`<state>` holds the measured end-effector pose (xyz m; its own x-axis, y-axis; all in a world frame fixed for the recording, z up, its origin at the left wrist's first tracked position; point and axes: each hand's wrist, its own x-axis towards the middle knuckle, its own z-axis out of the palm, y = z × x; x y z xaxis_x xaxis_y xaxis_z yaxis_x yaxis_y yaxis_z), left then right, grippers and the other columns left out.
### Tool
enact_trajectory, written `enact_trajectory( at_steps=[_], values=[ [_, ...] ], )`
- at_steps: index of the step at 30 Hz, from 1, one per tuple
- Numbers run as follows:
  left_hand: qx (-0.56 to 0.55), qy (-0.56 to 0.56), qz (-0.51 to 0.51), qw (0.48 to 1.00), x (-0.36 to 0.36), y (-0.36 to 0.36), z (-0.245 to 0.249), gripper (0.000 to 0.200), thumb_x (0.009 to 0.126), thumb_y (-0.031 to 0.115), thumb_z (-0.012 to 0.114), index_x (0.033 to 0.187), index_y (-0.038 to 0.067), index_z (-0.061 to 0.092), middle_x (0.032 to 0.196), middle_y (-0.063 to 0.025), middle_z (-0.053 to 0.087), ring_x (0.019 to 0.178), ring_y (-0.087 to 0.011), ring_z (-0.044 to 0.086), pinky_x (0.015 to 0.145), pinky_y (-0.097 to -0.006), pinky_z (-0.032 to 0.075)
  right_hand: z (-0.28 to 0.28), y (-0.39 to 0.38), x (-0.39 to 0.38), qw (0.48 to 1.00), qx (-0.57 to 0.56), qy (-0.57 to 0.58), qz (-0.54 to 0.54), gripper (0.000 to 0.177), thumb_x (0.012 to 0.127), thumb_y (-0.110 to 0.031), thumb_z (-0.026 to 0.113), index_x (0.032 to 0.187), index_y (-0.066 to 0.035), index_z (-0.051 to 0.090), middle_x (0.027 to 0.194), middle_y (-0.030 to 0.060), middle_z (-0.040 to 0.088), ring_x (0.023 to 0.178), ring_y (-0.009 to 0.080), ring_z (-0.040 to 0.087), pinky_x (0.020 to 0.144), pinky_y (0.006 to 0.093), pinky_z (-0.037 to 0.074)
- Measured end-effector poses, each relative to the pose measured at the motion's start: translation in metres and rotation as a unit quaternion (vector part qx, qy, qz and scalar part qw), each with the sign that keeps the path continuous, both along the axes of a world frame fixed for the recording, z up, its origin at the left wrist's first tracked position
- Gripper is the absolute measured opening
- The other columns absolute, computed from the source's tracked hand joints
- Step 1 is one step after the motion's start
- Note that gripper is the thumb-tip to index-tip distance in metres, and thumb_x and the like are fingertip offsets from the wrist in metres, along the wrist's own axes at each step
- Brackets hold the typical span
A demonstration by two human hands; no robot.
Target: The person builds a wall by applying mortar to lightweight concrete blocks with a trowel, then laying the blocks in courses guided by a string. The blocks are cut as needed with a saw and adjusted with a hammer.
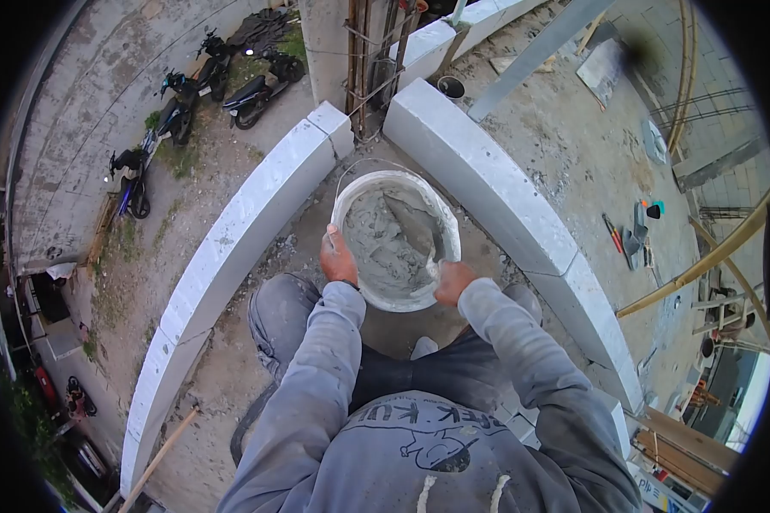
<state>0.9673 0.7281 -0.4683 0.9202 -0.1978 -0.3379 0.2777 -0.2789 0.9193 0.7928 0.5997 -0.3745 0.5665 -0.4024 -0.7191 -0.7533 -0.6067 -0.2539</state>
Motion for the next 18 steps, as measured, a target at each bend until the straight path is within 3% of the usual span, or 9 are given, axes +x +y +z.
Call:
enact_trajectory(
  at_steps=[5,8,12,14,18],
  values=[
    [0.020,-0.012,-0.003,1.000,0.002,0.002,-0.009,0.057,0.091,0.048,0.035,0.105,-0.002,0.057,0.096,-0.0205,0.061,0.091,-0.0333,0.057,0.079,-0.0369,0.042,0.020,0.032,-0.003,0.999,0.010,0.024,-0.024,0.034,0.066,-0.012,0.056,0.096,0.005,0.052,0.091,0.0253,0.060,0.089,0.0370,0.059,0.079,0.0434,0.047],
    [0.027,-0.028,0.001,0.999,0.003,0.001,-0.013,0.056,0.091,0.048,0.035,0.106,-0.002,0.057,0.097,-0.0206,0.061,0.092,-0.0334,0.057,0.079,-0.0375,0.042,0.010,0.058,0.001,0.998,-0.065,-0.012,0.024,0.031,0.067,-0.011,0.057,0.093,0.005,0.052,0.083,0.0222,0.062,0.083,0.0355,0.062,0.074,0.0428,0.049],
    [0.048,-0.025,-0.015,0.998,0.009,0.002,-0.017,0.055,0.091,0.047,0.035,0.107,-0.001,0.057,0.098,-0.0209,0.060,0.092,-0.0340,0.057,0.080,-0.0380,0.042,0.008,0.047,0.010,0.996,-0.081,-0.018,0.019,0.031,0.066,-0.012,0.056,0.093,0.004,0.053,0.083,0.0215,0.062,0.083,0.0354,0.061,0.075,0.0437,0.048],
    [0.040,-0.021,-0.014,0.999,0.006,0.001,-0.003,0.054,0.091,0.046,0.035,0.107,-0.001,0.056,0.100,-0.0212,0.060,0.093,-0.0350,0.056,0.080,-0.0384,0.042,0.029,0.022,0.000,0.991,-0.097,-0.033,0.087,0.034,0.065,-0.014,0.056,0.094,0.004,0.054,0.085,0.0216,0.062,0.085,0.0355,0.061,0.076,0.0428,0.048],
    [0.069,-0.022,-0.022,0.997,0.005,0.004,0.005,0.054,0.091,0.046,0.035,0.108,-0.001,0.056,0.101,-0.0211,0.060,0.094,-0.0357,0.056,0.081,-0.0387,0.042,0.081,-0.009,-0.008,0.996,-0.053,0.048,0.059,0.039,0.064,-0.018,0.057,0.095,0.005,0.054,0.088,0.0234,0.061,0.087,0.0353,0.060,0.077,0.0406,0.047]
  ],
)
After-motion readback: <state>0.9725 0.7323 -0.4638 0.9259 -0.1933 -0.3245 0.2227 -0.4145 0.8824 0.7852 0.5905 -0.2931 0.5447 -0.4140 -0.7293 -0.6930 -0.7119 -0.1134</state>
